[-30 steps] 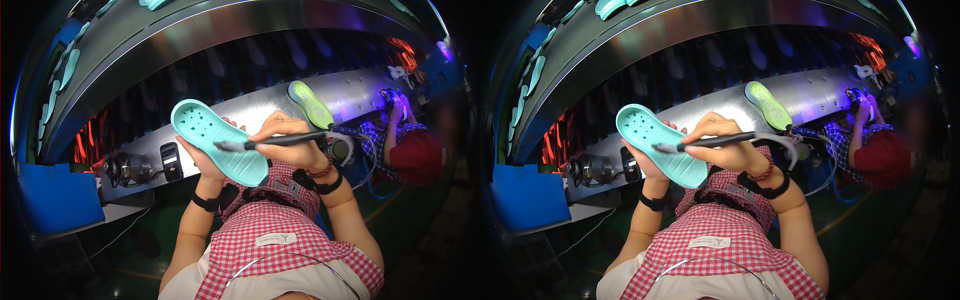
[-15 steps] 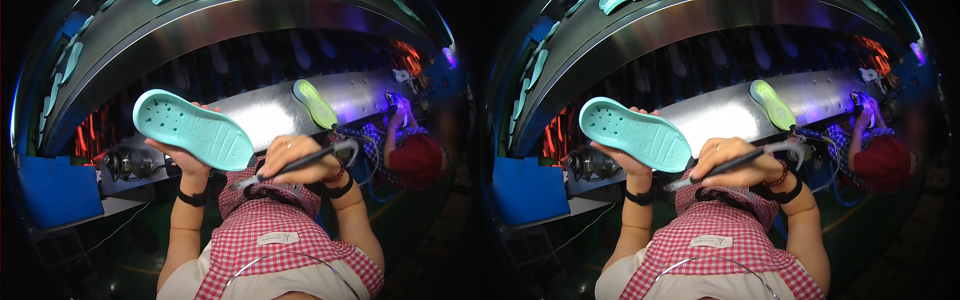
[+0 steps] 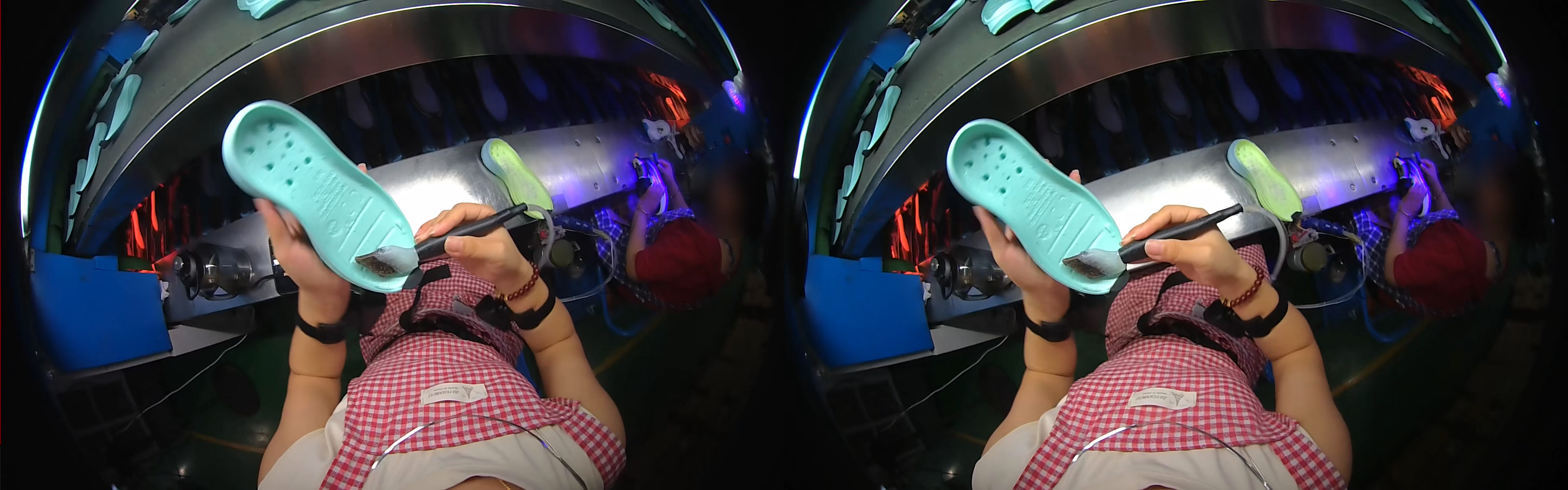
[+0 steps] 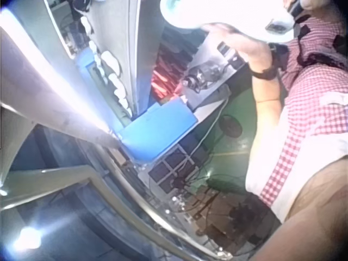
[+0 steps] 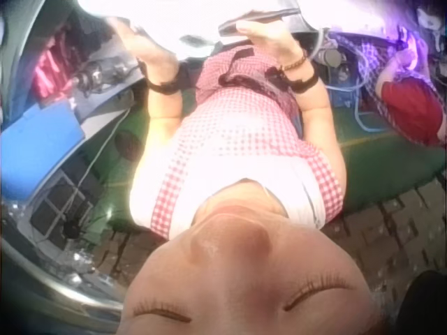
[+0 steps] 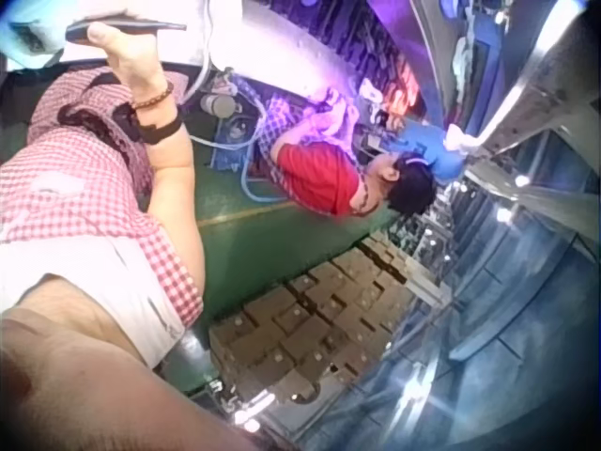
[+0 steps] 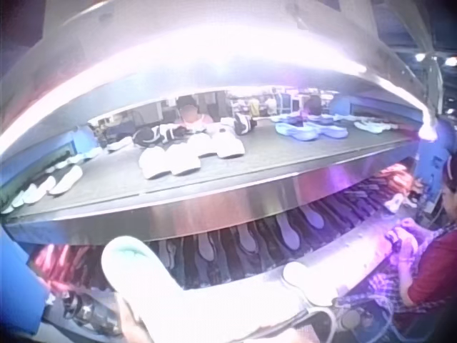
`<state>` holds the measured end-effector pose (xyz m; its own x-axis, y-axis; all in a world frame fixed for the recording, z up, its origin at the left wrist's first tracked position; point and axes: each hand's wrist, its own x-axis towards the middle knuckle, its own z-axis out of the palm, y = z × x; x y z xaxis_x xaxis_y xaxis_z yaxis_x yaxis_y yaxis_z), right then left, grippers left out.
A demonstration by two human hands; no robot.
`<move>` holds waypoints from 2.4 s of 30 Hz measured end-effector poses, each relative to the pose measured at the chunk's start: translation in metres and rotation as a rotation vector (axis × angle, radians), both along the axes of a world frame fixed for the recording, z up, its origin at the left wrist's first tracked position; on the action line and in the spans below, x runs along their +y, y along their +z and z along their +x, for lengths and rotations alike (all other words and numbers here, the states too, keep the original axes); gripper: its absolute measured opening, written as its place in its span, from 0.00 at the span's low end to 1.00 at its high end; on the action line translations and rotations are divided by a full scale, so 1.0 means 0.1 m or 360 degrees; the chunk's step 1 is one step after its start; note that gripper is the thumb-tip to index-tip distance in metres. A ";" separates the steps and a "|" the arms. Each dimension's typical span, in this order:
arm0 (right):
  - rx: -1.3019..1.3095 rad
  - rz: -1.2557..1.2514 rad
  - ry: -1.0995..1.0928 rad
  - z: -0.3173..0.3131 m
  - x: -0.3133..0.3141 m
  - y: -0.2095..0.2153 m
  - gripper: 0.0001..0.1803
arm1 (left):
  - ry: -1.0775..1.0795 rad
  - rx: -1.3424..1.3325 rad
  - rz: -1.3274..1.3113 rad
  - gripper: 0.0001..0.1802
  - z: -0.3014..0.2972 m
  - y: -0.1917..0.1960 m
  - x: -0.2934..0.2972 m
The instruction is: Apply adhesive or primer to shoe soles using a brush on an assembly line.
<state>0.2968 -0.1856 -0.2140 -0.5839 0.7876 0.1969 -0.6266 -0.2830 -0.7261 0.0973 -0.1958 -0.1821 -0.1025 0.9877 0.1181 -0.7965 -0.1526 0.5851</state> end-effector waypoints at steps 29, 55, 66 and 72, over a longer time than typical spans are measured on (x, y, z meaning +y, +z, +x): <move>-0.0652 0.1401 -0.0034 0.09 -0.01 0.45 0.09 | -0.0592 -0.0473 -0.0049 0.33 0.03 -0.08 0.10; -0.1188 0.1852 0.0530 0.37 0.20 0.62 0.12 | -0.1051 0.0670 -0.0827 0.23 -0.20 0.07 -0.04; -0.1189 0.1744 0.0177 0.44 0.36 0.54 0.11 | -0.1012 0.0810 -0.0815 0.23 -0.28 0.13 -0.09; -0.1164 0.1354 0.0296 0.45 0.21 0.43 0.13 | -0.0960 0.0755 -0.0725 0.23 -0.35 -0.09 -0.10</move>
<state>0.3422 -0.1651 -0.1712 -0.8723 0.4506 0.1901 0.0268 0.4322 -0.9014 0.0623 -0.2057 -0.1913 0.4099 0.8192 -0.4013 -0.3249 0.5421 0.7749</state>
